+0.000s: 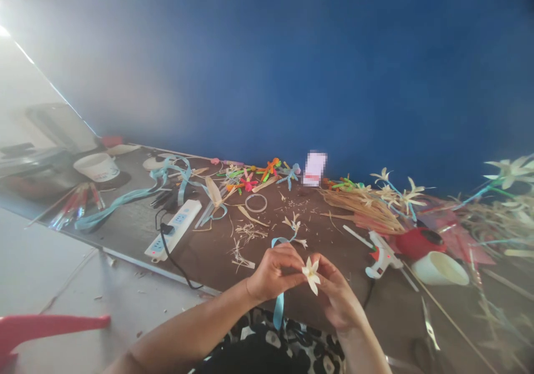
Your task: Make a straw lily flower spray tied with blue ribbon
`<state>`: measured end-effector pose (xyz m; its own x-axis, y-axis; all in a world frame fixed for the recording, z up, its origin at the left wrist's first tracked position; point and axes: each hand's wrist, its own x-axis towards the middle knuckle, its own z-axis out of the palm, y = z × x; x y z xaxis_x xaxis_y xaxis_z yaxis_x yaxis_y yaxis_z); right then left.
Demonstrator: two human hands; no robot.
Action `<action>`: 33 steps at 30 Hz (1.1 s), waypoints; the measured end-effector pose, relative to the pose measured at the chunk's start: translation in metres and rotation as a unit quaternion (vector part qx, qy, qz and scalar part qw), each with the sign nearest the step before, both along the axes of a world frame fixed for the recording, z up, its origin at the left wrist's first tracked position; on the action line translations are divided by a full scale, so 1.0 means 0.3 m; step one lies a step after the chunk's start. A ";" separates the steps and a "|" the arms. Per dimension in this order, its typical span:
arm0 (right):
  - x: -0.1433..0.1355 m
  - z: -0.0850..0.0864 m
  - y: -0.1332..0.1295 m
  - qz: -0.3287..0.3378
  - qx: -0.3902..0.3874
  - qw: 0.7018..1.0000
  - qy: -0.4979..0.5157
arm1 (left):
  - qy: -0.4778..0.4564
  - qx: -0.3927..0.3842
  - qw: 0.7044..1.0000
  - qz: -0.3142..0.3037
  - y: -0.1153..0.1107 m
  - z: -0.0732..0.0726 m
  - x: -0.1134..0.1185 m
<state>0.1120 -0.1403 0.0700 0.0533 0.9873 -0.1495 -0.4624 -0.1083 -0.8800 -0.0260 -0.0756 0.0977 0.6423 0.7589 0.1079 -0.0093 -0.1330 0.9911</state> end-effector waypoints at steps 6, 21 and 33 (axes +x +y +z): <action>0.003 0.034 -0.013 -0.012 0.033 0.997 -0.074 | 0.013 0.060 0.996 -0.069 0.013 0.007 -0.031; -0.009 -0.009 -0.056 -0.128 0.026 0.965 -0.229 | -0.189 -0.386 0.901 0.059 -0.048 -0.118 0.037; -0.055 0.001 -0.063 -0.035 -0.017 0.986 -0.164 | -0.195 -0.323 0.923 0.076 -0.083 -0.145 -0.004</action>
